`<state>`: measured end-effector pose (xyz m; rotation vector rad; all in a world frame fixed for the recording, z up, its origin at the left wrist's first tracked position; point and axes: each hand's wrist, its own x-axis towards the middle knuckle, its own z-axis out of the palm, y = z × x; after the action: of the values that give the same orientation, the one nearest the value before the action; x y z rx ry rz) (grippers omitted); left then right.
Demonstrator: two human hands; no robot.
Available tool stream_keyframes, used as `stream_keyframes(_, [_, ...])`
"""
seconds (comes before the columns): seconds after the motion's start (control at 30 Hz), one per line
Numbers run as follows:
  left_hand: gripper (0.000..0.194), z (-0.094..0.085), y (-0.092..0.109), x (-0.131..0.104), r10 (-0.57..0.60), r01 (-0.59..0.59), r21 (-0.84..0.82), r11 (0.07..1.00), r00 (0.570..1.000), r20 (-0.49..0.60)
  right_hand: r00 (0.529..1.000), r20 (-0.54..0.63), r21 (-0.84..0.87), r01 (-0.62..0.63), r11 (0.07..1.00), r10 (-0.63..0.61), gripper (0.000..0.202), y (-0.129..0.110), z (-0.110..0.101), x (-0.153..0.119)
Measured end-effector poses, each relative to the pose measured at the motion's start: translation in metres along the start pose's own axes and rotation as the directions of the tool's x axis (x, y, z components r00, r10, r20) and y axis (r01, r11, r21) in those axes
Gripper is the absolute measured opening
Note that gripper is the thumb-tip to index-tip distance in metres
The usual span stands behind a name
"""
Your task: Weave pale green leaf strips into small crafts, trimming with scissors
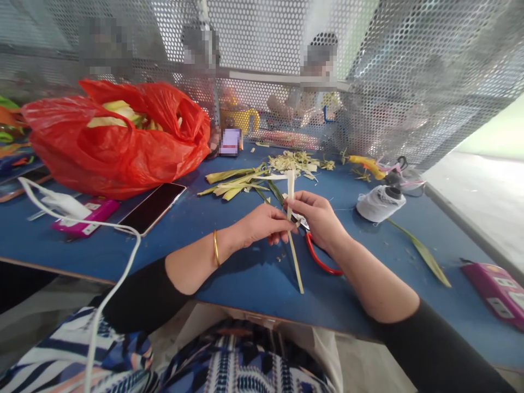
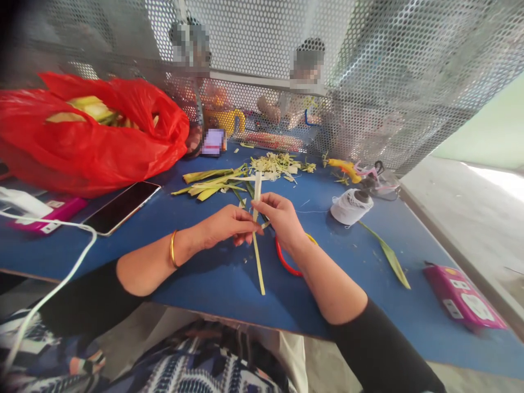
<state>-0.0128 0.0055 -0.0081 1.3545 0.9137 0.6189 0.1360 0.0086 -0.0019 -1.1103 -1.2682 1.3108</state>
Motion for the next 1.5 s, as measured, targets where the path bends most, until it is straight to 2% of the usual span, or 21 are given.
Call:
stream_keyframes(0.07, [0.018,0.001,0.0,0.0,-0.032,0.031,0.024,0.999,0.999,0.007,0.999,0.015,-0.003,0.044,0.999,-0.044,0.03,-0.002,-0.003,0.002])
stream_keyframes(0.13, [0.022,0.002,0.0,0.0,-0.053,0.054,0.035,0.998,0.998,-0.038,0.986,-0.012,-0.068,0.167,0.984,-0.168,0.027,-0.004,-0.006,0.002])
stream_keyframes(0.2, [0.025,0.001,0.001,0.001,-0.057,0.061,0.024,0.998,0.988,-0.146,0.938,-0.05,-0.188,0.327,0.926,-0.342,0.02,-0.005,-0.007,0.001])
stream_keyframes(0.27, [0.027,0.0,0.003,0.003,-0.052,0.049,-0.02,0.999,0.962,-0.27,0.867,-0.063,-0.336,0.448,0.828,-0.495,0.013,-0.006,-0.006,-0.003])
stream_keyframes(0.37, [0.027,-0.004,0.004,0.006,-0.076,0.009,-0.174,0.985,0.921,-0.382,0.758,-0.006,-0.581,0.529,0.619,-0.653,0.01,-0.005,-0.003,-0.011])
stream_keyframes(0.47, [0.023,-0.008,0.003,0.009,-0.126,-0.026,-0.366,0.93,0.914,-0.385,0.662,0.16,-0.77,0.548,0.326,-0.733,0.012,-0.001,0.0,-0.016])
stream_keyframes(0.53, [0.018,-0.009,0.003,0.01,-0.133,-0.045,-0.458,0.888,0.928,-0.349,0.623,0.27,-0.829,0.538,0.151,-0.734,0.013,0.003,0.0,-0.017])
stream_keyframes(0.6, [0.014,-0.01,0.003,0.01,-0.12,-0.059,-0.513,0.857,0.944,-0.308,0.605,0.326,-0.855,0.516,0.046,-0.727,0.014,0.005,0.0,-0.015])
stream_keyframes(0.67, [0.013,-0.01,0.003,0.01,-0.099,-0.07,-0.544,0.836,0.957,-0.274,0.596,0.336,-0.865,0.501,0.011,-0.729,0.014,0.006,0.0,-0.014])
stream_keyframes(0.77, [0.015,-0.011,0.004,0.01,-0.08,-0.072,-0.576,0.814,0.969,-0.234,0.591,0.323,-0.872,0.489,0.01,-0.739,0.014,0.006,-0.001,-0.013])
stream_keyframes(0.93, [0.015,-0.01,0.005,0.008,-0.046,-0.089,-0.577,0.812,0.975,-0.216,0.573,0.338,-0.876,0.481,-0.027,-0.747,0.014,0.006,-0.002,-0.012])
stream_keyframes(1.03, [0.013,-0.008,0.005,0.007,-0.013,-0.136,-0.564,0.815,0.968,-0.252,0.562,0.365,-0.874,0.482,-0.065,-0.742,0.015,0.006,-0.003,-0.011])
stream_keyframes(1.13, [0.011,-0.008,0.003,0.008,-0.038,-0.149,-0.549,0.823,0.949,-0.314,0.549,0.404,-0.864,0.491,-0.109,-0.732,0.013,0.004,-0.004,-0.011])
stream_keyframes(1.23, [0.011,-0.01,0.001,0.01,-0.042,-0.162,-0.529,0.833,0.934,-0.354,0.488,0.53,-0.804,0.548,-0.229,-0.693,0.017,0.002,-0.004,-0.009])
stream_keyframes(1.37, [0.014,-0.01,0.0,0.01,-0.042,-0.168,-0.523,0.836,0.93,-0.366,0.358,0.77,-0.615,0.634,-0.469,-0.528,0.023,0.005,-0.003,-0.006])
stream_keyframes(1.43, [0.016,-0.009,0.0,0.009,-0.05,-0.151,-0.514,0.845,0.933,-0.356,0.32,0.786,-0.586,0.657,-0.474,-0.528,0.024,0.008,-0.002,-0.006])
stream_keyframes(1.47, [0.016,-0.008,-0.001,0.009,-0.044,-0.15,-0.499,0.854,0.933,-0.356,0.322,0.761,-0.602,0.673,-0.429,-0.563,0.025,0.009,-0.002,-0.006])
stream_keyframes(1.5, [0.015,-0.008,-0.001,0.009,-0.032,-0.155,-0.477,0.865,0.932,-0.36,0.345,0.711,-0.636,0.688,-0.351,-0.613,0.023,0.01,-0.002,-0.006])
